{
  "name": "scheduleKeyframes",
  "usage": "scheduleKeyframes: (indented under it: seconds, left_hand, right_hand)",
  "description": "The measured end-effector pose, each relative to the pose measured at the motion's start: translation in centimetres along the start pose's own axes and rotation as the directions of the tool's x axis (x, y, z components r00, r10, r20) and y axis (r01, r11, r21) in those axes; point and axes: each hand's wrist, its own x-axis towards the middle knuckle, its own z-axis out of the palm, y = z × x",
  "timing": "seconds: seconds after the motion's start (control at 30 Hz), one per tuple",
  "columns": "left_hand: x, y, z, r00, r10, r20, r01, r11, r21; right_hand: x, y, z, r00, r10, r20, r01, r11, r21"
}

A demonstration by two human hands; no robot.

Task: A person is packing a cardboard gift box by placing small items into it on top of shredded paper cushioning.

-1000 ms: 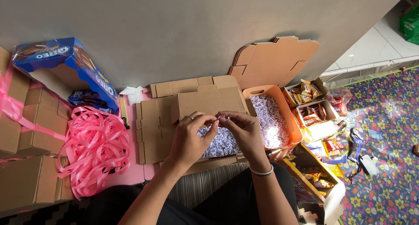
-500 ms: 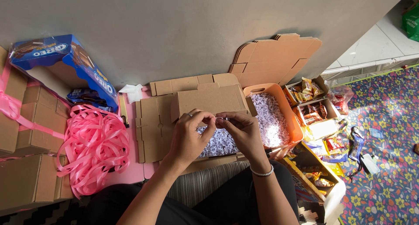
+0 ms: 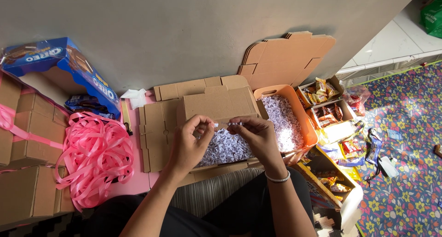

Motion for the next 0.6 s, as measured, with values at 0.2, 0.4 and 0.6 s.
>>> scheduleKeyframes:
  seconds: [0.2,0.4,0.6]
  left_hand:
    - [0.3,0.7,0.0,0.995,-0.091,0.046,0.095,0.990,-0.109]
    - [-0.1,1.2,-0.1,0.992,-0.079,0.099,0.081,0.997,-0.020]
    - [-0.4,0.7,0.1,0.994,0.020,0.111,-0.023,0.999,0.025]
  right_hand:
    - [0.4,0.1,-1.2,1.000,0.007,-0.018,-0.006,0.999,0.039]
    - [0.1,-0.6,-1.1,1.000,0.002,0.023,-0.003,1.000,0.026]
    - [-0.1,0.3,-0.3,0.998,0.033,0.054,-0.033,0.999,-0.006]
